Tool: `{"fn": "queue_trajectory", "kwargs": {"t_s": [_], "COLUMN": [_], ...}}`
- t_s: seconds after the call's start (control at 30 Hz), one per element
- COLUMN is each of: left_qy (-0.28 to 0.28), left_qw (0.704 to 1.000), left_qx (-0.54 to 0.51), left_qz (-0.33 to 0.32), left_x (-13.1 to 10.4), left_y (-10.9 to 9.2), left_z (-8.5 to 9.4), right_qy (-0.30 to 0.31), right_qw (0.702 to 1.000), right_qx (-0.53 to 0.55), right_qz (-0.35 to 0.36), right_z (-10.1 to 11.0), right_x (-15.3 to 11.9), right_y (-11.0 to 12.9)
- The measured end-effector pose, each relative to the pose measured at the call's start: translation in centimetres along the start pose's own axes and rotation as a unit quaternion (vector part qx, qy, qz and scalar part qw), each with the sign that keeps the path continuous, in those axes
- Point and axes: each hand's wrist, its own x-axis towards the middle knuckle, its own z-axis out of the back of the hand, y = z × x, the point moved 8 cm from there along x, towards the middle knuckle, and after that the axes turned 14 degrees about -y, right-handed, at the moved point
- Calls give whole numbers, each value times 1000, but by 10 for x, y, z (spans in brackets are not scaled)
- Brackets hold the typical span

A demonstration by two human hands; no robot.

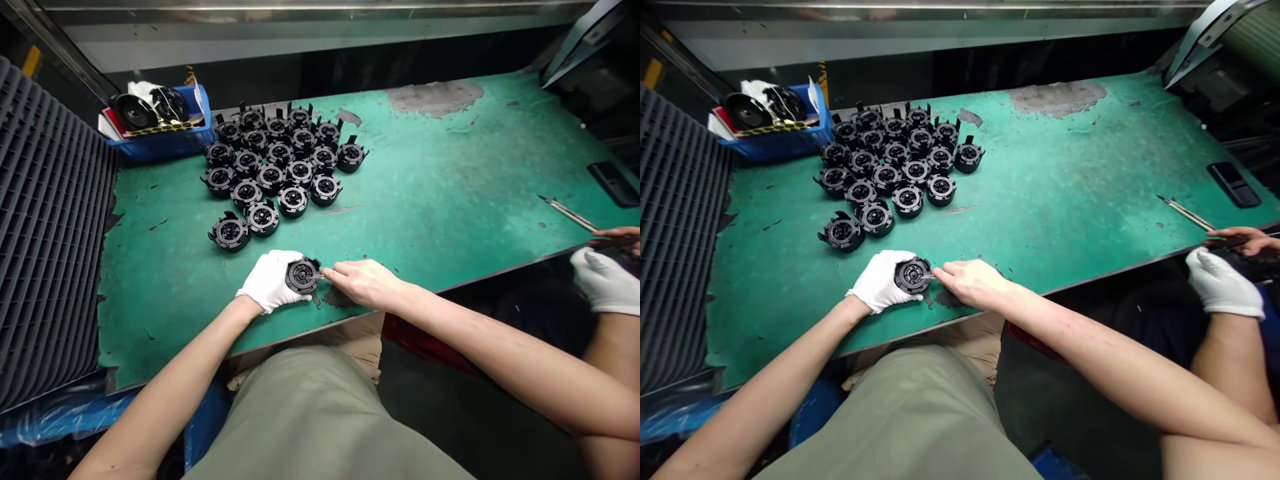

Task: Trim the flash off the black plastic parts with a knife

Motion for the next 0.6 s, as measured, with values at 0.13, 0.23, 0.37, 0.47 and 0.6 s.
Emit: {"fn": "queue_trajectory", "kwargs": {"t_s": [0.13,0.23,0.37,0.47,0.6], "left_qy": [-91,-119,-110,-64,-8], "left_qw": [993,988,991,997,1000], "left_qx": [48,64,45,18,-18], "left_qz": [58,81,67,36,-7], "left_x": [-20,-37,-32,-15,3], "left_y": [13,14,6,0,-2], "left_z": [5,4,1,-5,-8], "right_qy": [-88,-133,-144,-134,-101], "right_qw": [993,983,981,985,994], "right_qx": [-4,-12,-24,-27,-15], "right_qz": [-74,-124,-130,-101,-28], "right_z": [12,13,4,2,6], "right_x": [-4,-18,-30,-25,-12], "right_y": [-11,-4,6,1,-13]}}
